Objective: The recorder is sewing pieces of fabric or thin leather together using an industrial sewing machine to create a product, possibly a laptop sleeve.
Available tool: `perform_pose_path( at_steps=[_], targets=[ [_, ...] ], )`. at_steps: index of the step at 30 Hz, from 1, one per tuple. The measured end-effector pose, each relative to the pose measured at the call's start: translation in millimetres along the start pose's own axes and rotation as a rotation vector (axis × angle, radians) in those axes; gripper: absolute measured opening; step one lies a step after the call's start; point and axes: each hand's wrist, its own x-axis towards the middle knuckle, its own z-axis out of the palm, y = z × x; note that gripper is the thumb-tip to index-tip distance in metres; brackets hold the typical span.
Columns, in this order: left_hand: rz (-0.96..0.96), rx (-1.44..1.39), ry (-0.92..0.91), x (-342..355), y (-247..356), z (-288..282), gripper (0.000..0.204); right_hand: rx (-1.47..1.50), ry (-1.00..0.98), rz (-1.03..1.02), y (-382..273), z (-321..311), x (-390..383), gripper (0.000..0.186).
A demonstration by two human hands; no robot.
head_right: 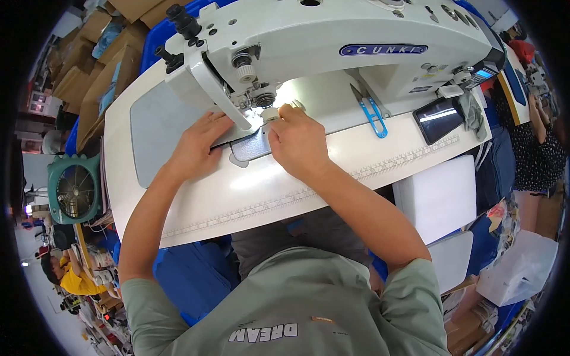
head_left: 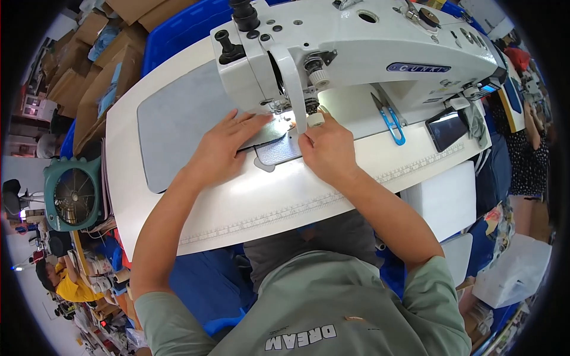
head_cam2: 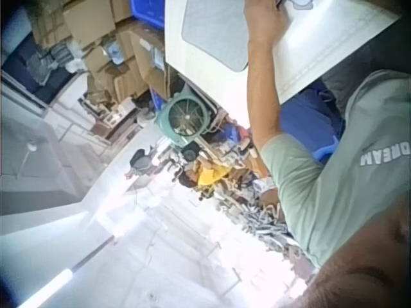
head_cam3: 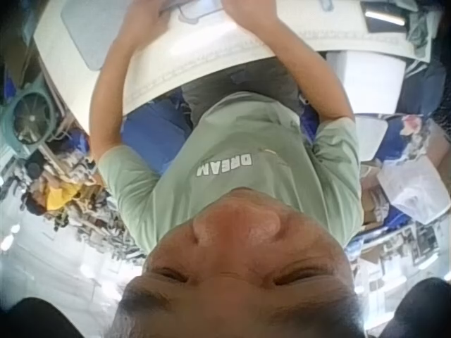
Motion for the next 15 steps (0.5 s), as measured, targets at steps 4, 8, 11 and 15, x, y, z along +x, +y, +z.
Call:
perform_pose_path(
  at_steps=[4,8,11,15],
  targets=[
    [0.187,0.035,0.02,0,-9,6,0.075,-0.008,-0.09,-0.038,-8,-3,1,0.019],
    [0.211,-0.01,-0.025,3,-14,-3,0.072,-0.052,-0.083,-0.174,-4,1,-1,0.03],
    [0.043,-0.053,-0.08,6,-11,-12,0.068,-0.063,-0.107,-0.194,-1,2,-4,0.031],
    [0.19,0.055,0.063,-5,-15,8,0.065,-0.054,-0.083,-0.164,-15,-1,3,0.021]
  ],
)
